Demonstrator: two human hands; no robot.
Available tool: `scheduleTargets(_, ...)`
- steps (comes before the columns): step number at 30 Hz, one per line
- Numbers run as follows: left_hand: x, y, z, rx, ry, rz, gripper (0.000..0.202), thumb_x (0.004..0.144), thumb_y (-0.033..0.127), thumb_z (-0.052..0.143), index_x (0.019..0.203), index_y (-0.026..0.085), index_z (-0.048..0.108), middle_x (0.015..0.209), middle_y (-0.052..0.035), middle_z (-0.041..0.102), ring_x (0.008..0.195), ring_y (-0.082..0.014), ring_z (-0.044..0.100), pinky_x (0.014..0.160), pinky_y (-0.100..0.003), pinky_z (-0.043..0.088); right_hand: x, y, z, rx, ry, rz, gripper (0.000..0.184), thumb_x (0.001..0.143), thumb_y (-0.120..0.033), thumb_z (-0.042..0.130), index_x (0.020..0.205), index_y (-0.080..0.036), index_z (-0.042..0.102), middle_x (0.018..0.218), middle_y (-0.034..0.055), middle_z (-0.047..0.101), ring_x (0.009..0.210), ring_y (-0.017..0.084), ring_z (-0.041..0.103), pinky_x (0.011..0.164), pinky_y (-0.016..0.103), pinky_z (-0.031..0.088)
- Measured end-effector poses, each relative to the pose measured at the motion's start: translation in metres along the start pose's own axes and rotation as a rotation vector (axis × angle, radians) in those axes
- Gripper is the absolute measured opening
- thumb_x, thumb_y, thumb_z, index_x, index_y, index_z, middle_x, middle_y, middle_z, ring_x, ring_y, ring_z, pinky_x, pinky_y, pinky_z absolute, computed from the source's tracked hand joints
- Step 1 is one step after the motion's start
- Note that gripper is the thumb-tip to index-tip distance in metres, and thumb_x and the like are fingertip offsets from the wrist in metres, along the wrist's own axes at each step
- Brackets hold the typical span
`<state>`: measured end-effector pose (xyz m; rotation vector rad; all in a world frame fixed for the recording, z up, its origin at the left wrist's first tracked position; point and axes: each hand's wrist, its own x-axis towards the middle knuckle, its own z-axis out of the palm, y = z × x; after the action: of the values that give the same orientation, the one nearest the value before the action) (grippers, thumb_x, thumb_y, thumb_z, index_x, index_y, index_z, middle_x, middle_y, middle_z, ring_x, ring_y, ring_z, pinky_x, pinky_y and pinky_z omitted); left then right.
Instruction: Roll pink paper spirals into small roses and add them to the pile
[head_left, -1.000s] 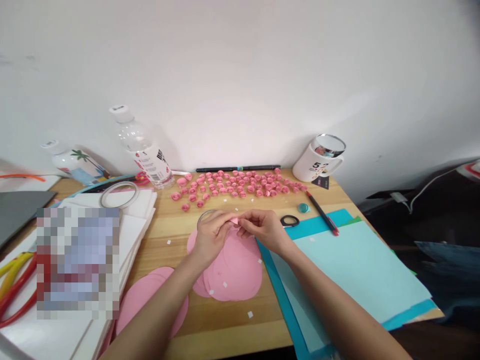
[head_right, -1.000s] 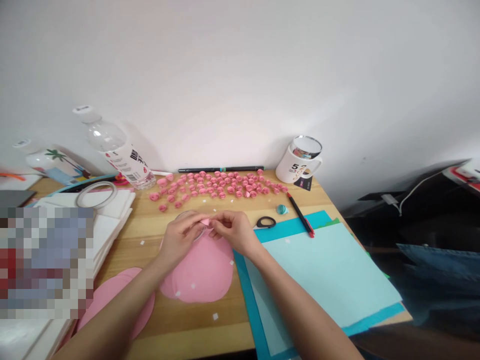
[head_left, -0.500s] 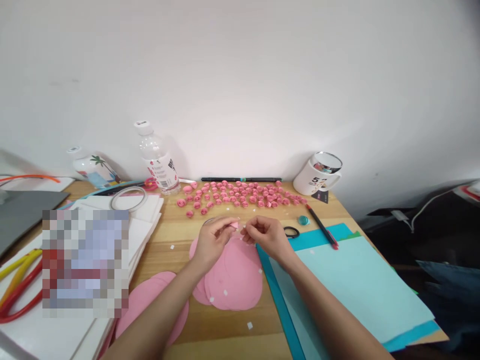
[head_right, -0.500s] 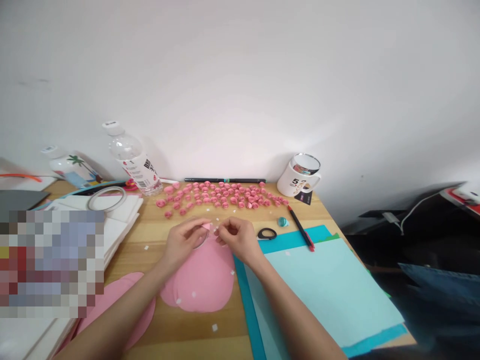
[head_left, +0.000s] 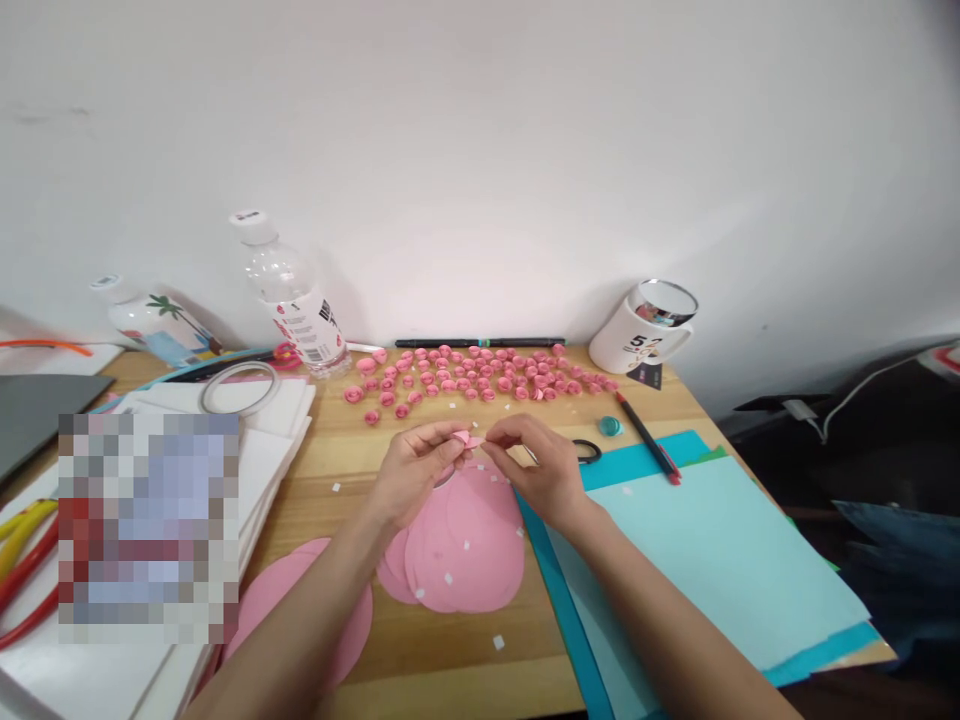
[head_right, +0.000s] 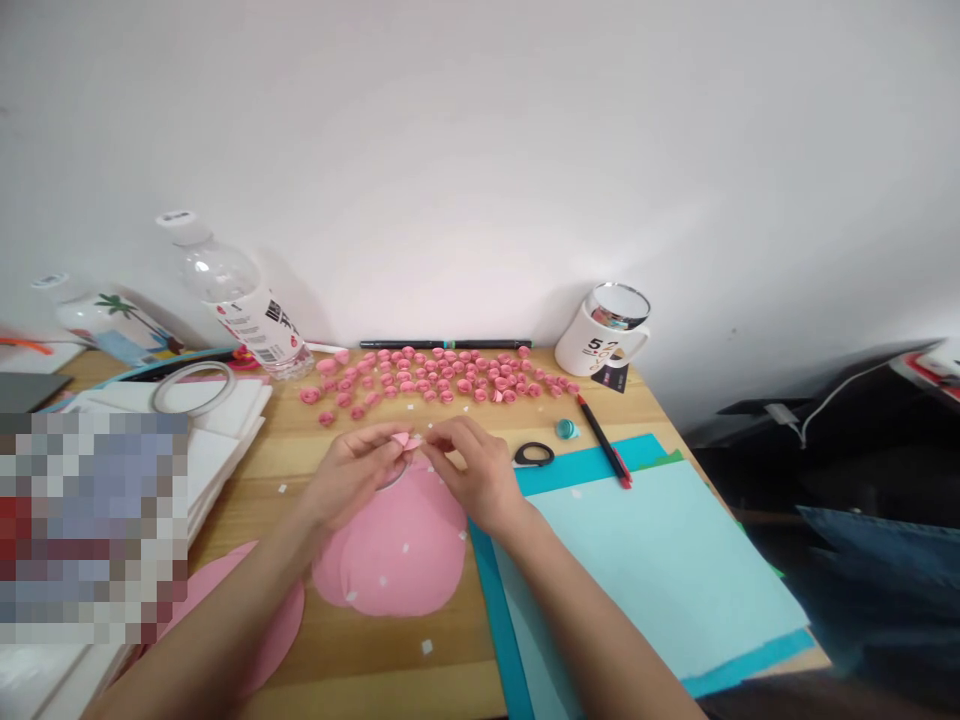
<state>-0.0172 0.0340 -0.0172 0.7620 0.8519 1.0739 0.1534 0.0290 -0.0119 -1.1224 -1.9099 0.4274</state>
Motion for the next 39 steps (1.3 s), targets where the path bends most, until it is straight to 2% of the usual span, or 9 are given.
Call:
scheduleTargets(3,-0.001,0.002,0.003,0.034,-0.024,-0.006,0.024,0.063,0.027,0.078,0.082,0.014,0.072,0.073,-0.0046,0.068,0.064,-0.0106,0.059,0.063,-0.024,0.046,-0.001,0.003,0.000,-0.079,0.026,-0.105,0.014,0.087,-0.021,0.051,0.086,-0.022,0.065,0.084,0.0070,0.067,0.075,0.016,0.063,0.064,0.025,0.049)
scheduleTargets(7,-0.001,0.003,0.005,0.074,-0.033,0.000,0.023,0.064,0.028,0.077,0.083,0.015,0.072,0.069,-0.0021,0.065,0.062,-0.0096,0.056,0.061,-0.023,0.043,-0.001,0.004,0.000,-0.135,0.070,-0.213,0.014,0.089,-0.018,0.049,0.086,-0.020,0.063,0.084,0.0066,0.068,0.074,0.014,0.064,0.060,0.022,0.048)
scheduleTargets(13,-0.001,0.000,0.002,0.144,-0.073,0.043,0.020,0.068,0.024,0.073,0.086,0.015,0.072,0.072,-0.0023,0.065,0.066,-0.0105,0.056,0.065,-0.025,0.044,-0.001,0.004,0.002,-0.134,0.075,-0.215,0.011,0.087,-0.014,0.050,0.087,-0.019,0.061,0.083,0.0062,0.067,0.076,0.014,0.063,0.064,0.023,0.050)
scheduleTargets(18,-0.002,0.000,0.002,0.277,-0.092,0.090,0.022,0.070,0.025,0.071,0.089,0.015,0.072,0.074,-0.0035,0.066,0.065,-0.0114,0.056,0.065,-0.027,0.047,-0.003,0.003,0.003,-0.146,0.076,-0.229,0.013,0.088,-0.017,0.051,0.084,-0.020,0.063,0.080,0.0051,0.063,0.069,0.012,0.061,0.058,0.021,0.047)
scheduleTargets(25,-0.004,-0.001,0.006,0.296,-0.066,0.122,0.023,0.068,0.026,0.071,0.088,0.015,0.072,0.071,-0.0035,0.065,0.064,-0.0120,0.057,0.064,-0.026,0.048,-0.002,0.001,0.003,-0.019,0.055,-0.134,0.013,0.087,-0.018,0.052,0.089,-0.022,0.065,0.083,0.0053,0.057,0.073,0.014,0.060,0.063,0.025,0.050)
scheduleTargets(29,-0.003,-0.002,0.004,0.219,-0.023,0.081,0.022,0.068,0.025,0.071,0.088,0.014,0.071,0.072,-0.0039,0.067,0.065,-0.0107,0.058,0.062,-0.023,0.045,-0.002,-0.004,0.000,0.097,-0.098,-0.077,0.021,0.089,-0.017,0.046,0.100,-0.022,0.062,0.096,0.0072,0.051,0.082,0.015,0.059,0.070,0.029,0.052)
scheduleTargets(32,-0.004,0.001,0.006,0.209,0.007,0.049,0.022,0.068,0.025,0.072,0.087,0.013,0.071,0.076,-0.0055,0.069,0.064,-0.0100,0.058,0.060,-0.021,0.044,-0.003,-0.006,0.000,0.192,-0.186,0.017,0.024,0.087,-0.018,0.049,0.109,-0.023,0.058,0.099,0.0068,0.047,0.081,0.014,0.058,0.067,0.027,0.053)
scheduleTargets(39,-0.007,0.009,0.014,0.488,0.038,0.190,0.015,0.071,0.021,0.064,0.084,0.016,0.072,0.070,-0.0022,0.067,0.061,-0.0103,0.058,0.057,-0.020,0.046,-0.002,-0.002,0.003,0.251,-0.125,0.080,0.026,0.084,-0.017,0.053,0.106,-0.028,0.063,0.091,0.0025,0.048,0.070,0.010,0.055,0.060,0.025,0.052)
